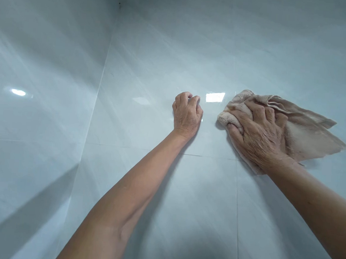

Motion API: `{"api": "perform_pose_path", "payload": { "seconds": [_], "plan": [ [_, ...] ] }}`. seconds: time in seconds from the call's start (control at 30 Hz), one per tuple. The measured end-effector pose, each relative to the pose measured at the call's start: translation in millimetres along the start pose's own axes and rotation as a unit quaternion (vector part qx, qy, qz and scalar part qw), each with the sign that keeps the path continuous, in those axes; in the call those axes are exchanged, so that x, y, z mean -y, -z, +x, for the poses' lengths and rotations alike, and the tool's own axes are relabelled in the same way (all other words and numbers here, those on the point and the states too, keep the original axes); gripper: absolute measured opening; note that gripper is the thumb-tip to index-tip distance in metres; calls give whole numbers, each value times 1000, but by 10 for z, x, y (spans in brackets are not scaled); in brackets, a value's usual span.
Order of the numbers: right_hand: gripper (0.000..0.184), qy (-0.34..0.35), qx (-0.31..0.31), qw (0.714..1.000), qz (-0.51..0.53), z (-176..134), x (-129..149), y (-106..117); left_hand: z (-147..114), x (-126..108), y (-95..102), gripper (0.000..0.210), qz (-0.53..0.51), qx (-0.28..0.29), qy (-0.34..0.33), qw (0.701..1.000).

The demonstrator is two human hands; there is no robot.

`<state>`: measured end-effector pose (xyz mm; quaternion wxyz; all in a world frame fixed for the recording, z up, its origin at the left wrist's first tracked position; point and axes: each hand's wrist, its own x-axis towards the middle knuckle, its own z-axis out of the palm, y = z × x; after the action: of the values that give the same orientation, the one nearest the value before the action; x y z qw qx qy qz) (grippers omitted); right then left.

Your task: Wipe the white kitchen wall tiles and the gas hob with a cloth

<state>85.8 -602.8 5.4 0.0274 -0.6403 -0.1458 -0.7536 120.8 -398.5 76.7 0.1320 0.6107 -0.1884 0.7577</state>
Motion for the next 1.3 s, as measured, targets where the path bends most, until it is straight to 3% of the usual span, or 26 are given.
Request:
{"api": "perform_pose_path", "payload": {
  "seconds": [0.3,0.47,0.77,1.0,1.3],
  "plan": [
    [40,0,-7,1000,-3,-31,10,7,-45,8,-4,21,-11,-3,-8,1000],
    [37,0,-10,1000,-9,-63,0,8,-90,3,-19,32,28,5,-49,998],
    [38,1,-12,1000,-15,-77,-14,0,-36,25,27,47,72,85,-76,991],
    [35,10,-14,999,-29,-94,-47,-34,180,282,208,34,48,139,-115,982],
    [37,21,-10,999,-29,-87,-56,-23,296,358,199,20,21,121,-101,987]
  ]
}}
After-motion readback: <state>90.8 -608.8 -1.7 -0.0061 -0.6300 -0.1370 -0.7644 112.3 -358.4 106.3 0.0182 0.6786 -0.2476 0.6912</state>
